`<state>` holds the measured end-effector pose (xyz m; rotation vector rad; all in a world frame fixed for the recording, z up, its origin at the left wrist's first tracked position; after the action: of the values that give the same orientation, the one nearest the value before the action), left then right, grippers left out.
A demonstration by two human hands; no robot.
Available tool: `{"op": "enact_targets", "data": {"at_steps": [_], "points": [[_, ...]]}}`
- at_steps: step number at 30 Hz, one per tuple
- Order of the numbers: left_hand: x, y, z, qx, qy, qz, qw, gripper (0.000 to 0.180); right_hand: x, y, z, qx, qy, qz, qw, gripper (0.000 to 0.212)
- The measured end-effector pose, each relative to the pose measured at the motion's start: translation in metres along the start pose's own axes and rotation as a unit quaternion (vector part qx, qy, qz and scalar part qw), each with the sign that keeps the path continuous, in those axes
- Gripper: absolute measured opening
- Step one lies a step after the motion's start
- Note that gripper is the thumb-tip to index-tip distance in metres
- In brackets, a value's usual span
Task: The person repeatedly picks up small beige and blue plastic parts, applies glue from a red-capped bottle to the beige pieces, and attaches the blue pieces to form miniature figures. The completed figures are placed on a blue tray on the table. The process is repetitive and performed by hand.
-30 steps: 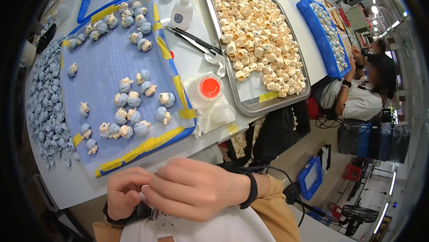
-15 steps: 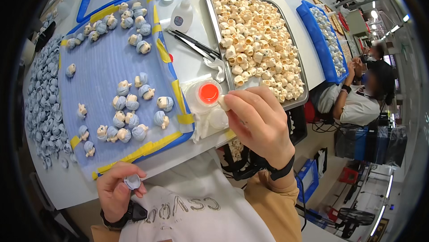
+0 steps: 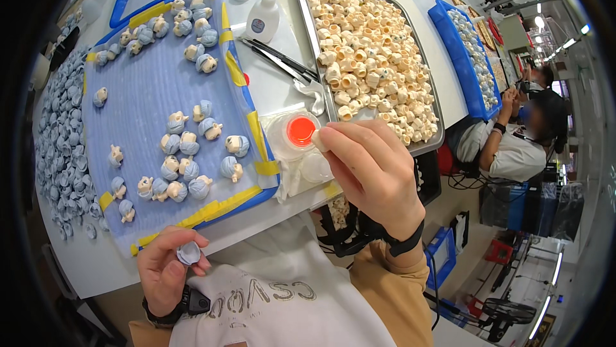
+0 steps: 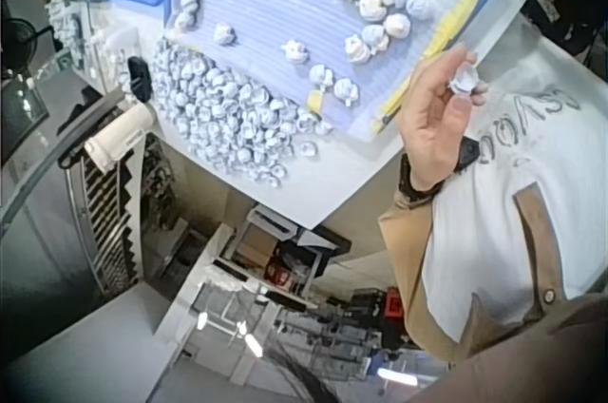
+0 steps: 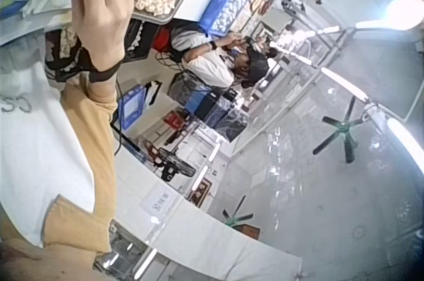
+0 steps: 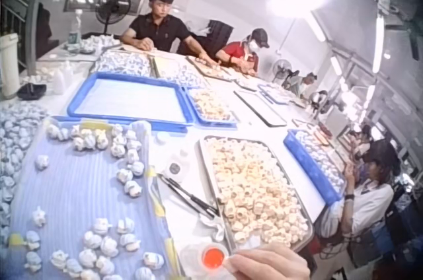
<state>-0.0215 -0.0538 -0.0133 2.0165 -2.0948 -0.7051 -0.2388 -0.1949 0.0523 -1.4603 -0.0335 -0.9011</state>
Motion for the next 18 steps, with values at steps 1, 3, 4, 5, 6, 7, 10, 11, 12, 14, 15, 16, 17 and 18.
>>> {"op": "enact_targets", "data": {"at_steps": [1, 3, 4, 5, 6, 7, 10, 11, 12, 14, 15, 16, 17, 18], "points": [[-0.0001, -0.0001, 0.0, 0.0, -0.002, 0.0, 1.0, 0.04, 0.0003, 0.0001, 0.0, 0.005, 0.003, 0.004, 1.0, 0.029], [0.0002, 0.0001, 0.0004, -0.001, 0.0, 0.006, 1.0, 0.04, 0.0007, -0.0001, -0.0002, 0.014, 0.01, 0.011, 1.0, 0.027], [0.0001, 0.0002, 0.0007, -0.001, 0.002, 0.008, 1.0, 0.04, 0.0007, 0.0, -0.0004, 0.011, 0.018, 0.017, 1.0, 0.027], [0.0, 0.0001, 0.001, -0.002, 0.002, 0.008, 1.0, 0.04, 0.0005, 0.0, -0.0006, 0.008, 0.026, 0.022, 0.999, 0.027], [-0.0002, 0.0, 0.0012, -0.002, 0.001, 0.008, 1.0, 0.039, 0.0001, 0.0002, -0.0008, 0.004, 0.034, 0.028, 0.999, 0.027], [-0.0002, -0.0001, 0.0013, -0.003, 0.001, 0.008, 1.0, 0.039, -0.0003, 0.0001, -0.0007, -0.004, 0.037, 0.029, 0.999, 0.026], [-0.0002, -0.0006, 0.0015, -0.001, -0.001, 0.009, 1.0, 0.039, -0.0011, 0.0006, -0.0008, -0.023, 0.045, 0.031, 0.998, 0.024], [0.0001, -0.0005, 0.0015, -0.002, 0.0, 0.01, 1.0, 0.039, -0.0011, 0.001, -0.0008, -0.028, 0.048, 0.031, 0.998, 0.024], [0.0004, -0.0005, 0.0017, -0.003, 0.001, 0.012, 1.0, 0.039, -0.001, 0.0013, -0.0007, -0.032, 0.05, 0.031, 0.998, 0.023], [0.0003, -0.0001, 0.0012, -0.004, 0.002, 0.013, 1.0, 0.038, -0.0005, 0.0008, -0.0006, -0.034, 0.068, 0.037, 0.996, 0.022], [0.0002, 0.0, 0.0011, -0.004, 0.002, 0.013, 1.0, 0.038, -0.0003, 0.0007, -0.0006, -0.035, 0.078, 0.041, 0.996, 0.022], [0.0001, -0.0002, 0.0016, -0.004, 0.001, 0.014, 1.0, 0.038, -0.0009, 0.0014, -0.0015, -0.028, 0.091, 0.041, 0.995, 0.021], [0.0001, -0.0004, 0.0018, -0.004, 0.002, 0.014, 1.0, 0.038, -0.0015, 0.0024, -0.0024, -0.021, 0.105, 0.041, 0.993, 0.02], [0.0001, -0.0006, 0.002, -0.004, 0.002, 0.014, 1.0, 0.037, -0.002, 0.0032, -0.0034, -0.013, 0.118, 0.04, 0.992, 0.019]]}}
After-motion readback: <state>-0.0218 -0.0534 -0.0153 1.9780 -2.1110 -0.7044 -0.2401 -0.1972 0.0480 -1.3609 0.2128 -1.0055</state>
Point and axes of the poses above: each hand's wrist, its own x-axis towards the middle knuckle, its own y-axis out of the palm, z = x × y, the point moved 5 cm from there along x, towards the middle knuckle, and after that the axes turned 1 degree about -y, right-handed, at the moved point
